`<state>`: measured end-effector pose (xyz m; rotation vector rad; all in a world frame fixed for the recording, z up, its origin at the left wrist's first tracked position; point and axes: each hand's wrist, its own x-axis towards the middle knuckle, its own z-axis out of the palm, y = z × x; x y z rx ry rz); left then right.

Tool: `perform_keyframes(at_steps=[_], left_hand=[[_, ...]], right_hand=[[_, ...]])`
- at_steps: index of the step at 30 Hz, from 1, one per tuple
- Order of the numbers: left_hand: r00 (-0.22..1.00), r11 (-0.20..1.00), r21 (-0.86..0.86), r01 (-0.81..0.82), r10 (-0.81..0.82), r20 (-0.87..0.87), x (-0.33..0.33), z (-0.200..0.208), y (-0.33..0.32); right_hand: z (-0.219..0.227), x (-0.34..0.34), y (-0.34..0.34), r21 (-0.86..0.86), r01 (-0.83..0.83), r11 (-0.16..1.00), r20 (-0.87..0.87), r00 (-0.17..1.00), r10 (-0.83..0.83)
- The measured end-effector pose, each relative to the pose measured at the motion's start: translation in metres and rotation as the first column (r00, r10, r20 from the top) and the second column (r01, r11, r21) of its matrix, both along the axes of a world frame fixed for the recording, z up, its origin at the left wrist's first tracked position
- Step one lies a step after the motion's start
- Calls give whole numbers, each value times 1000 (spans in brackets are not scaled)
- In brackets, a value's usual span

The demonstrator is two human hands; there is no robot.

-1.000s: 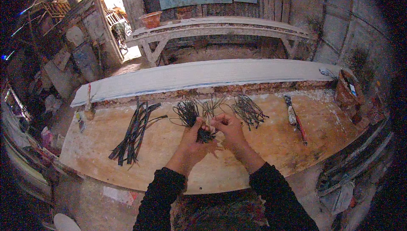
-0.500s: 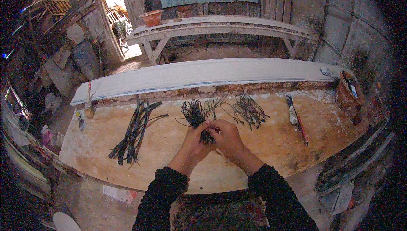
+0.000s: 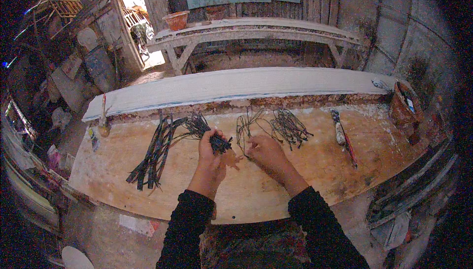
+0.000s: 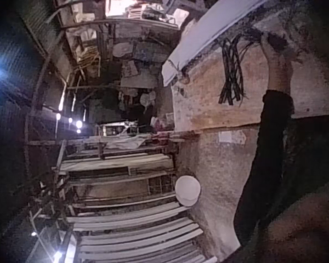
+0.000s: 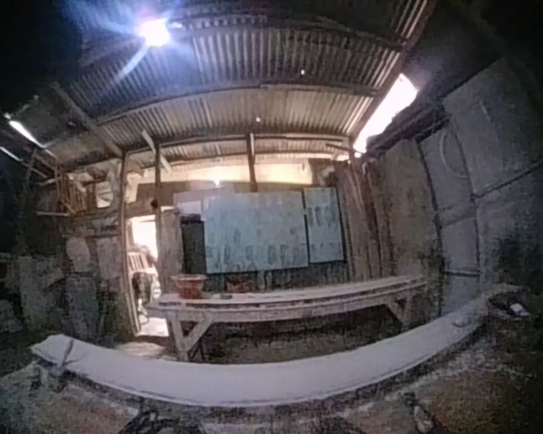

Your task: The person repeatedly picks up black cable ties from a wooden workbench, loops them around a bundle, and pulls them tight by hand. The tied bundles are placed back on the table. The task continues with multiple cable ties throughout the clip.

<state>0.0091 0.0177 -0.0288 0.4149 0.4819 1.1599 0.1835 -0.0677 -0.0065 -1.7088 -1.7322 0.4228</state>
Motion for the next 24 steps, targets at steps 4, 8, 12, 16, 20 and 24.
perform_keyframes(at_steps=[4, 8, 12, 16, 20, 24], left_hand=[[999, 1000, -14, -11, 10, -47, 5, -5, 2], [994, 1000, 6, 15, -14, -106, 0, -21, 13], [996, 999, 12, -50, 51, -79, -2, -14, 11], [994, 998, -43, -45, 40, -102, 0, -9, 5], [992, 997, -73, 10, -19, -121, 5, -4, -5], [981, 988, -57, 143, -149, -128, 10, 4, -21]], right_hand=[[-6, -15, -8, -5, -83, 997, 110, 991, 83], [-4, -15, -6, -81, -36, 996, 123, 991, 46], [5, -9, -10, -58, -21, 998, -70, 997, 17], [11, -4, -6, -7, -44, 999, -388, 921, 37], [13, -7, -4, 128, -35, 991, -603, 790, 106], [13, -7, -4, 308, -77, 948, -455, 863, 218]])
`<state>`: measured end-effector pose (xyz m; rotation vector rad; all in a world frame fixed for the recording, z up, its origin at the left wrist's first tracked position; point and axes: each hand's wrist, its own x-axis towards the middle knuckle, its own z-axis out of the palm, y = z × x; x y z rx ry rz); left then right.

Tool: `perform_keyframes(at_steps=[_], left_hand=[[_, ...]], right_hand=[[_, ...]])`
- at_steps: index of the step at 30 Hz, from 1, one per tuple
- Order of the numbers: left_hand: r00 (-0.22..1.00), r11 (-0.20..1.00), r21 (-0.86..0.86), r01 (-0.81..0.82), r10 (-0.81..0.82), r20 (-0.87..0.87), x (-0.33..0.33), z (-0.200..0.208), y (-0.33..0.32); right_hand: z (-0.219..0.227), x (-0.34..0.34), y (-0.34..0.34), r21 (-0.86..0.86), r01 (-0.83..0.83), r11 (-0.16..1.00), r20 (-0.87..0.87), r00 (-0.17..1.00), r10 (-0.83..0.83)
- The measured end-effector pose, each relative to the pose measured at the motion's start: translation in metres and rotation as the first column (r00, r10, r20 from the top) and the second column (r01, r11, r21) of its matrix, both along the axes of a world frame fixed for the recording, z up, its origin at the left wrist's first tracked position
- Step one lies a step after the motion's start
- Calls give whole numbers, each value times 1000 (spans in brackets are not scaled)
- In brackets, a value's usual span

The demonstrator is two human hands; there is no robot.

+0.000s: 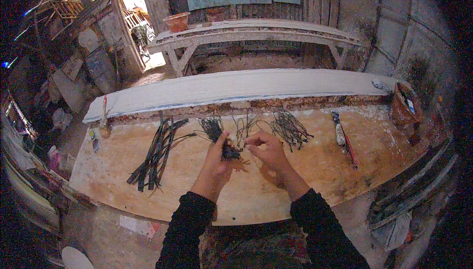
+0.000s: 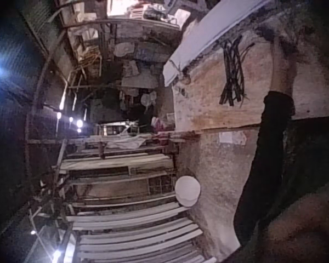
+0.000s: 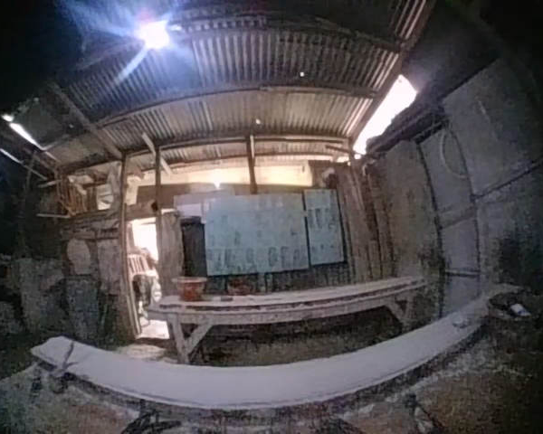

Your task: The person repeatedly picks up black cable ties from a wooden workbench, loops them around a bundle, and pulls them tight by hand. The tied bundles are placed back on the table. The task continues with multiple cable ties throughout the clip.

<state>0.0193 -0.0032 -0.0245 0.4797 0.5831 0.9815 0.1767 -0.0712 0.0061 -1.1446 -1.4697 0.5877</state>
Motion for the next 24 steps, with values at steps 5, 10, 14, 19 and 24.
perform_keyframes(at_steps=[5, 10, 14, 19, 24], left_hand=[[991, 981, -166, 101, -85, 103, 11, 28, -27], [972, 972, -6, 236, -236, -11, 9, 10, -19], [977, 977, 138, 164, -142, -158, 8, 11, -17], [1000, 998, 53, 16, -15, -10, 5, -9, 3], [999, 996, 75, -52, 53, -10, 2, -12, 8]], right_hand=[[3, -16, -7, -40, 32, 999, 152, 988, -25], [6, -24, -14, -42, -57, 997, 204, 977, 65], [-1, -16, -9, -142, 60, 988, 326, 945, -11], [-8, 24, 0, -19, 444, 896, 651, 686, -326], [6, 35, -5, -152, 611, 777, 753, 580, -310]])
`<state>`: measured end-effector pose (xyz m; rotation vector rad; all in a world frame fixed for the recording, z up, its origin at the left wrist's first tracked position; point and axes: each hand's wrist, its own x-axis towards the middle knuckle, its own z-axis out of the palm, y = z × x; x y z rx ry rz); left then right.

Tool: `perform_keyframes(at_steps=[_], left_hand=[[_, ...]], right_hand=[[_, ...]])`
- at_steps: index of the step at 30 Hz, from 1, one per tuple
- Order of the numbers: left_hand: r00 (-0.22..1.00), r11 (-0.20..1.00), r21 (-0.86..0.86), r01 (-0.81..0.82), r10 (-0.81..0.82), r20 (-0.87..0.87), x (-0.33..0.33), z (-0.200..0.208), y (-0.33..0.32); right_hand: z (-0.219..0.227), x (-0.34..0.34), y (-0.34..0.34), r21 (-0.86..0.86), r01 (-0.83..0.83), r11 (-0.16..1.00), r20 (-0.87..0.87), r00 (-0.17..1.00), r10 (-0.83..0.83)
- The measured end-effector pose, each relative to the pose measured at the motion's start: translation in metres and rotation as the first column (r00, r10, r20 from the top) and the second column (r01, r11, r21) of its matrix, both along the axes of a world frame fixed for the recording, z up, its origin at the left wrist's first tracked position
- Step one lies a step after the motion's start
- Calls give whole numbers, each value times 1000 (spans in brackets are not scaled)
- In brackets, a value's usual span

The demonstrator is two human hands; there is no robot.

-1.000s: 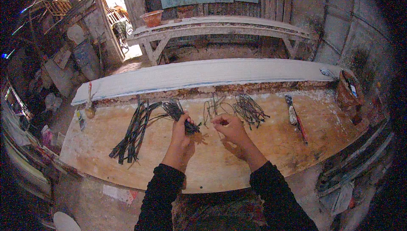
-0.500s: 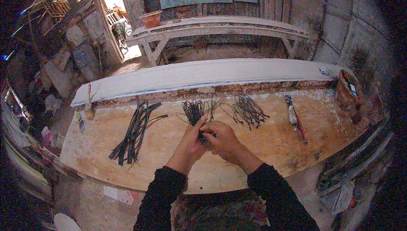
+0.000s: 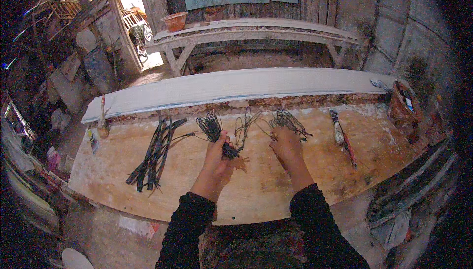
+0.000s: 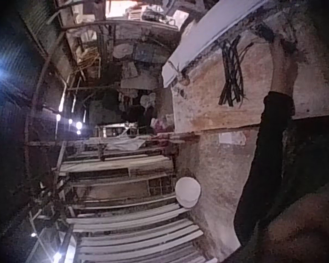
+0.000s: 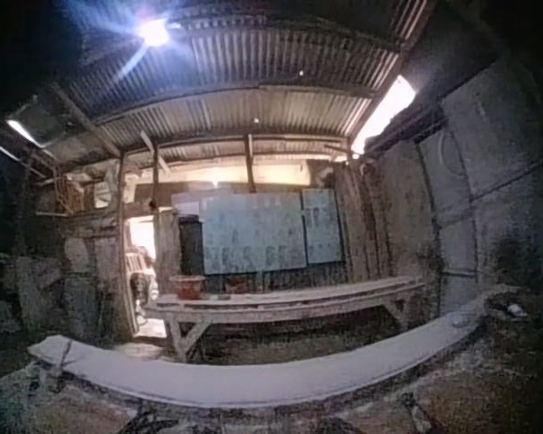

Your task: The person repeatedly picks up black cable ties from a wooden workbench, loops them around a bundle, and pulls them tight by hand. The tied bundles are placed back on the table. The task continues with multiple cable ties throughout the clip.

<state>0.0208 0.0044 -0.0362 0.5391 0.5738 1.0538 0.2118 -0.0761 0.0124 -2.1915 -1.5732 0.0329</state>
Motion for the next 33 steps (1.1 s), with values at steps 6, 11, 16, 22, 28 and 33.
perform_keyframes(at_steps=[6, 11, 16, 22, 28, 33], left_hand=[[998, 998, 1, 55, -55, 25, 2, 3, -2], [997, 997, -32, 66, -65, 37, 5, 4, -5], [997, 996, -62, 69, -68, 22, 3, 0, -2], [997, 996, -61, 63, -60, 40, 4, 3, -5], [984, 990, -49, 136, -129, 127, 12, 11, -22], [967, 970, -41, 241, -236, 99, 9, 43, -44]], right_hand=[[-27, 15, 11, -61, -21, 998, -86, 996, 16], [-14, 6, 9, -1, -6, 1000, -181, 983, 6], [-9, -1, 10, 332, 72, 941, -266, 964, 20], [-2, -16, 9, 521, -9, 854, -373, 897, 238], [-19, -52, 8, 467, -74, 881, -640, 660, 394], [-20, -60, 4, 411, -105, 905, -674, 634, 380]])
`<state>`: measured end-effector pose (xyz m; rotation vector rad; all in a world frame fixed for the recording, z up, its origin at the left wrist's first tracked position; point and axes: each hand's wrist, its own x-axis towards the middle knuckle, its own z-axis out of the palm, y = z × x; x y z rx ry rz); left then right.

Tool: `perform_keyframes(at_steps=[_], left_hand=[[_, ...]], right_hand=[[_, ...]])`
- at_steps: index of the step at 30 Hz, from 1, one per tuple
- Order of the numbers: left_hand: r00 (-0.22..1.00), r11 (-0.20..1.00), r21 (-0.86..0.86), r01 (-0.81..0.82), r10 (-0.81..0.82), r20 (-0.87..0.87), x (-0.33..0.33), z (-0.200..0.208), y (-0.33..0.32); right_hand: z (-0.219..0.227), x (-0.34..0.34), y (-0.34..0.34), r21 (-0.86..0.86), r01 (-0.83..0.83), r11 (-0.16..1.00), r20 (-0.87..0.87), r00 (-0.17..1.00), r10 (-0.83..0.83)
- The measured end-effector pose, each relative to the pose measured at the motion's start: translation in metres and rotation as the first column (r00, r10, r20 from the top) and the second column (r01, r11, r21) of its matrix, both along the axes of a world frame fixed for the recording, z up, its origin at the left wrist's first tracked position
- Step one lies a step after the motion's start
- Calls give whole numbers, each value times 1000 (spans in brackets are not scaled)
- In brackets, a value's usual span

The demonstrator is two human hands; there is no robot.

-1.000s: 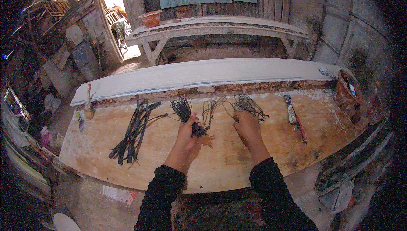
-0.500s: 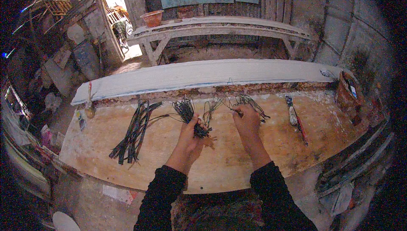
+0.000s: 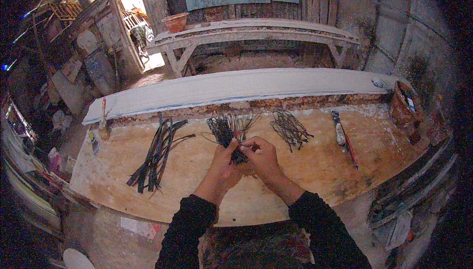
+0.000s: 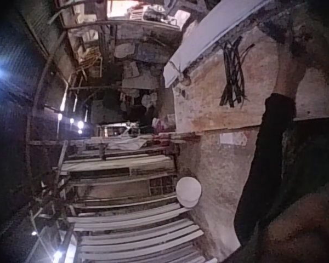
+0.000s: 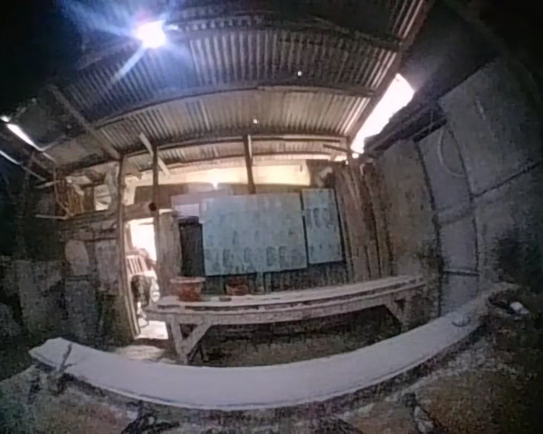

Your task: The person repeatedly picks up black cable ties from a wooden workbench, loops them around a bundle, and pulls them tight by hand. The tied bundles are placed back on the table. The task continues with multiple cable ties throughout the clip.

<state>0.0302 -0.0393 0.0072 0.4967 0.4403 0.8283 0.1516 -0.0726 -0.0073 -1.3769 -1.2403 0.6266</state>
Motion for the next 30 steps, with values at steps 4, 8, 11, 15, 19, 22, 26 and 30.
perform_keyframes(at_steps=[4, 8, 11, 15, 19, 22, 26, 30], left_hand=[[998, 994, 85, 65, -66, 2, -4, -40, 27], [999, 998, 50, 37, -38, 8, 0, -46, 29], [998, 998, 49, 38, -36, -44, 1, -31, 21], [994, 993, -81, 85, -79, 74, -5, -34, 26], [996, 1000, 15, -22, 23, -81, -3, -35, 27], [998, 997, -71, -16, 21, 56, 0, -37, 31], [994, 993, -96, -74, 81, 68, 1, -30, 27], [999, 999, -36, -6, 8, 48, -2, -41, 35]], right_hand=[[9, -3, -5, 2, -3, 1000, -42, 999, 3], [12, -3, -8, -1, -22, 1000, 28, 999, 22], [6, 0, -6, -4, -46, 999, 24, 999, 46], [10, -3, -7, 10, -30, 999, 21, 999, 30], [21, -3, -10, -18, 21, 1000, -14, 1000, -21], [11, 7, -5, 142, 85, 986, 28, 996, -90], [3, 14, 3, 417, 18, 909, 38, 999, -37], [28, 5, -14, 289, -85, 954, 354, 935, -24]])
